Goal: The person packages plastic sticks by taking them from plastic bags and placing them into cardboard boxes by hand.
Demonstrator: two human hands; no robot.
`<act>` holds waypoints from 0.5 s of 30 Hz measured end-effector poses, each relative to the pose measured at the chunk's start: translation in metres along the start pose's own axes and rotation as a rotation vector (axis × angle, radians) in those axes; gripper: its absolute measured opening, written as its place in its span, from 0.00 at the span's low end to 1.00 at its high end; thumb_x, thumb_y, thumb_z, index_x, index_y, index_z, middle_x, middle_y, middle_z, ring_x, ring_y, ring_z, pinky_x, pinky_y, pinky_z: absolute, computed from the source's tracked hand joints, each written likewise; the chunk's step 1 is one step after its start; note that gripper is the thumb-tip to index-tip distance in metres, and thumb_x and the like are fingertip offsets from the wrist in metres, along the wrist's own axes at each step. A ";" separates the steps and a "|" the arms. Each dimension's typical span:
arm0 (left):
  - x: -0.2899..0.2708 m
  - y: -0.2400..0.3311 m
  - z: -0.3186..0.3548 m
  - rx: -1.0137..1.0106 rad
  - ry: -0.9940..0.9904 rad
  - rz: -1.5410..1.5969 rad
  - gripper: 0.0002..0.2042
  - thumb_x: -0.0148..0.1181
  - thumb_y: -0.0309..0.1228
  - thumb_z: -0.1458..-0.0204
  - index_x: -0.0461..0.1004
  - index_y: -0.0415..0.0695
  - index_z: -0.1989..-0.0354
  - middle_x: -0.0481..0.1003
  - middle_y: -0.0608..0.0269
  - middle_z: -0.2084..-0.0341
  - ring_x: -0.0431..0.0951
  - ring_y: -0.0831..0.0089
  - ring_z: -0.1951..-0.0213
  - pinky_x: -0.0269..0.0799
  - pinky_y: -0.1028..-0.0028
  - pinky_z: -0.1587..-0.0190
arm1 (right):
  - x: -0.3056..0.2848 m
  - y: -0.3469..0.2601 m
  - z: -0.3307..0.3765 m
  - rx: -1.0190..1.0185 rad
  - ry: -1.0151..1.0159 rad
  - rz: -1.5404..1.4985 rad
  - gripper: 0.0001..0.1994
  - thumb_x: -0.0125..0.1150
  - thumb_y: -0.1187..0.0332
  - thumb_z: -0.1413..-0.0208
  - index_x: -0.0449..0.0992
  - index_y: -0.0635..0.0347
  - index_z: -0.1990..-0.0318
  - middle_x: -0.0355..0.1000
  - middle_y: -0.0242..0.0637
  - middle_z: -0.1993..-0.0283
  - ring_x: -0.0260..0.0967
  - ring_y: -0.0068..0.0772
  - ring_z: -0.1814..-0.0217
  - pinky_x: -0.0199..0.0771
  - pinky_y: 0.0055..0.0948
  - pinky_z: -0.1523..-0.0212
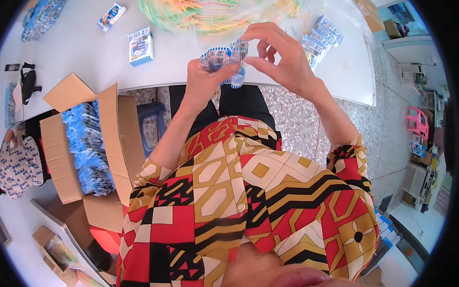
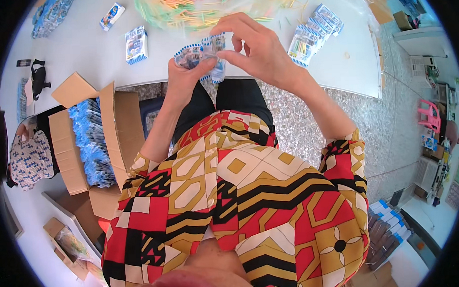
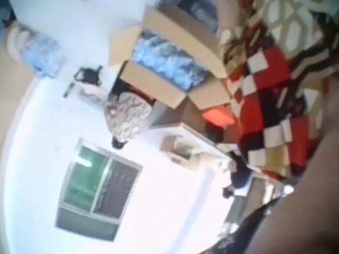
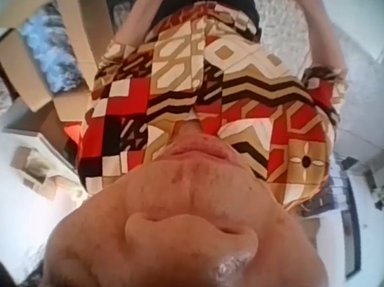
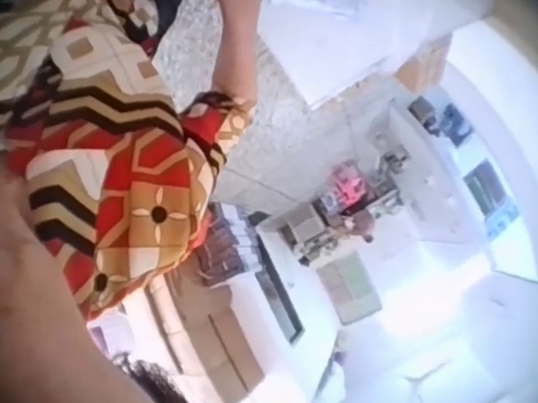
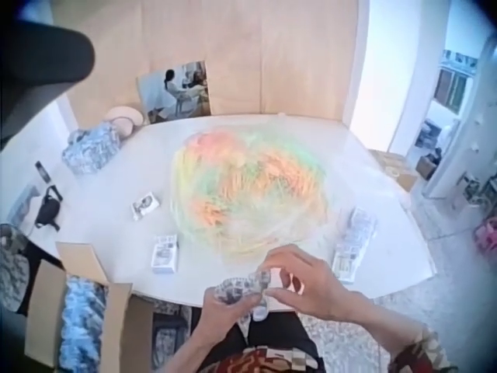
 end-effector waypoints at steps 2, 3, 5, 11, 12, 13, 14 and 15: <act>-0.001 -0.002 0.000 0.003 -0.002 0.015 0.07 0.65 0.27 0.53 0.78 0.37 0.68 0.77 0.67 0.74 0.73 0.85 0.73 0.69 0.82 0.70 | 0.000 -0.001 -0.001 -0.010 -0.006 0.016 0.16 0.64 0.78 0.56 0.73 0.57 0.56 0.68 0.32 0.51 0.63 0.17 0.74 0.66 0.17 0.75; 0.000 -0.003 0.000 0.003 -0.018 0.003 0.07 0.65 0.27 0.53 0.78 0.37 0.68 0.77 0.67 0.74 0.73 0.85 0.73 0.68 0.82 0.70 | -0.001 -0.002 -0.001 -0.028 -0.003 0.035 0.16 0.64 0.78 0.56 0.74 0.58 0.57 0.68 0.32 0.52 0.62 0.17 0.74 0.65 0.17 0.75; 0.001 -0.005 0.000 -0.001 -0.035 -0.006 0.07 0.65 0.27 0.53 0.78 0.37 0.68 0.77 0.67 0.75 0.73 0.85 0.73 0.68 0.82 0.70 | 0.003 -0.003 -0.002 -0.060 -0.005 0.039 0.15 0.64 0.78 0.56 0.74 0.58 0.58 0.69 0.32 0.52 0.62 0.17 0.74 0.65 0.17 0.75; 0.001 -0.009 0.003 0.005 -0.055 -0.020 0.06 0.64 0.27 0.52 0.79 0.38 0.68 0.77 0.69 0.75 0.72 0.86 0.74 0.67 0.82 0.71 | 0.009 -0.007 -0.001 -0.099 -0.054 0.101 0.12 0.64 0.76 0.54 0.73 0.58 0.60 0.70 0.32 0.57 0.64 0.23 0.73 0.68 0.20 0.75; 0.001 -0.009 0.003 0.008 -0.053 -0.015 0.06 0.64 0.28 0.52 0.79 0.38 0.68 0.77 0.69 0.76 0.72 0.86 0.74 0.67 0.82 0.71 | 0.009 -0.006 -0.001 -0.097 -0.055 0.088 0.13 0.64 0.78 0.55 0.73 0.60 0.60 0.70 0.32 0.57 0.61 0.18 0.75 0.65 0.18 0.76; 0.002 -0.008 0.004 0.012 -0.051 -0.010 0.06 0.63 0.28 0.51 0.79 0.38 0.68 0.77 0.69 0.76 0.72 0.86 0.74 0.67 0.83 0.71 | 0.010 -0.004 0.001 -0.096 -0.058 0.087 0.13 0.64 0.78 0.55 0.73 0.60 0.60 0.70 0.32 0.57 0.61 0.18 0.75 0.65 0.18 0.76; 0.001 -0.008 0.004 0.011 -0.049 -0.008 0.06 0.63 0.28 0.51 0.79 0.38 0.68 0.77 0.69 0.76 0.72 0.86 0.74 0.67 0.83 0.71 | 0.010 -0.002 0.002 -0.085 -0.060 0.082 0.13 0.64 0.78 0.55 0.73 0.60 0.60 0.71 0.31 0.58 0.61 0.18 0.75 0.65 0.18 0.77; 0.001 -0.009 0.005 0.003 -0.054 -0.005 0.07 0.63 0.28 0.51 0.79 0.37 0.68 0.77 0.69 0.75 0.72 0.86 0.74 0.67 0.83 0.71 | 0.010 0.001 0.002 -0.075 -0.061 0.077 0.13 0.65 0.77 0.55 0.73 0.60 0.60 0.71 0.31 0.58 0.61 0.18 0.75 0.65 0.18 0.77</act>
Point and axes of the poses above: each hand's wrist, its own z-axis away from the middle knuckle, its own x-axis out of the palm, y = z × x, the point moved 9 cm from there along -z, towards the middle knuckle
